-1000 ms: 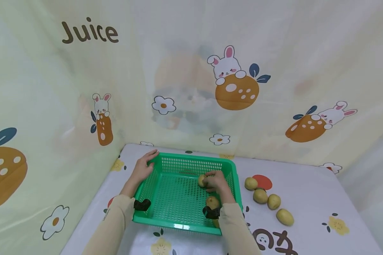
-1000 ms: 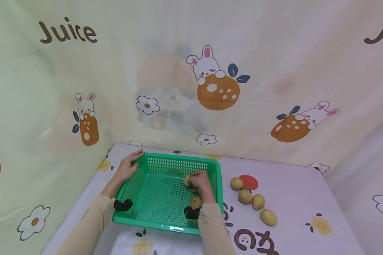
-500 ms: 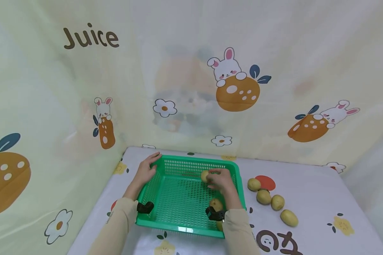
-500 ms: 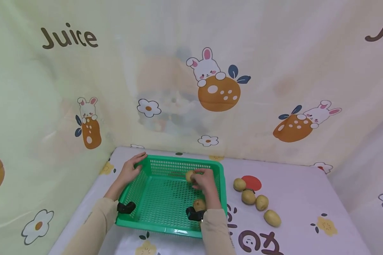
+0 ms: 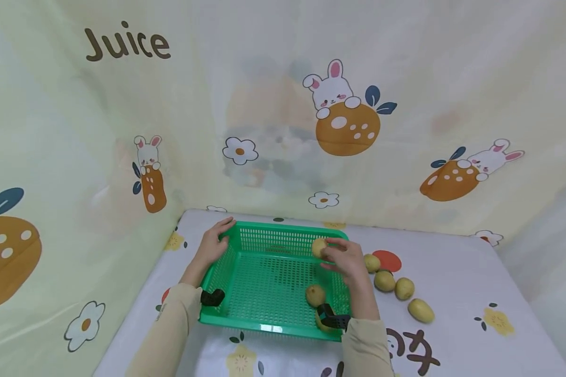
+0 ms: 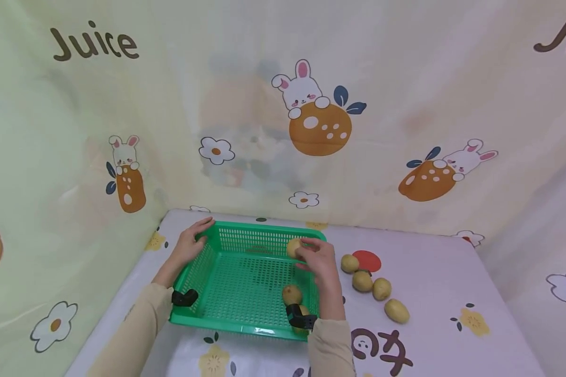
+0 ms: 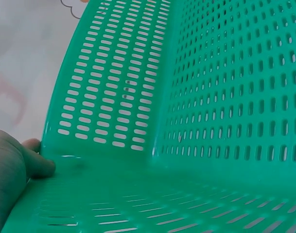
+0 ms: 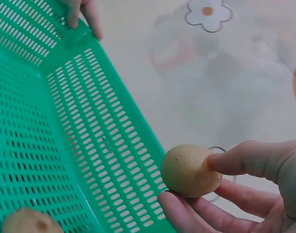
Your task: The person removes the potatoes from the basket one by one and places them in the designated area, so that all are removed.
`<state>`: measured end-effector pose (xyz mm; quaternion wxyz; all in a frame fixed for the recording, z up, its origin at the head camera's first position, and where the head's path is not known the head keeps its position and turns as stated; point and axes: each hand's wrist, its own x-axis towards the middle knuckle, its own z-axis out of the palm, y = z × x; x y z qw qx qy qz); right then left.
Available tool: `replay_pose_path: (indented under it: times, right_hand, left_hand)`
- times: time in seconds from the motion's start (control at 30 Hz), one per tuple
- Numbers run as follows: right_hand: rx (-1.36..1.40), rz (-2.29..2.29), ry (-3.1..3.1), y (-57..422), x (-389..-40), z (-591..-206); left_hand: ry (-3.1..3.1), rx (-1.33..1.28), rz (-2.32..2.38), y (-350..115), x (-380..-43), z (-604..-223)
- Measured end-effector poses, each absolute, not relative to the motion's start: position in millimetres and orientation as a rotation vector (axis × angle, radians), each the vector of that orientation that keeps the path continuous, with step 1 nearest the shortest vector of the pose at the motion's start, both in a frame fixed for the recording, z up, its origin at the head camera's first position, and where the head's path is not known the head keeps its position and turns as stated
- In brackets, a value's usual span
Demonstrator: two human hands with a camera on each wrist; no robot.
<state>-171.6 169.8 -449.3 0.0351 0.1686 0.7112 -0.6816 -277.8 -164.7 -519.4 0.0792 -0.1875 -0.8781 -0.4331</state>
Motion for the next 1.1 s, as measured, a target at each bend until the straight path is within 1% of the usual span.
replay_pose_path:
  times: [0.4, 1.1]
  right_hand:
    - [0.556, -2.136, 2.174, 188, -155, -439]
    - [0.526, -2.202, 2.228, 216, -136, -442]
  left_hand:
    - [-2.644, -0.536, -1.313, -169, -277, -519]
    - [-2.657, -0.551, -1.294, -163, -278, -517]
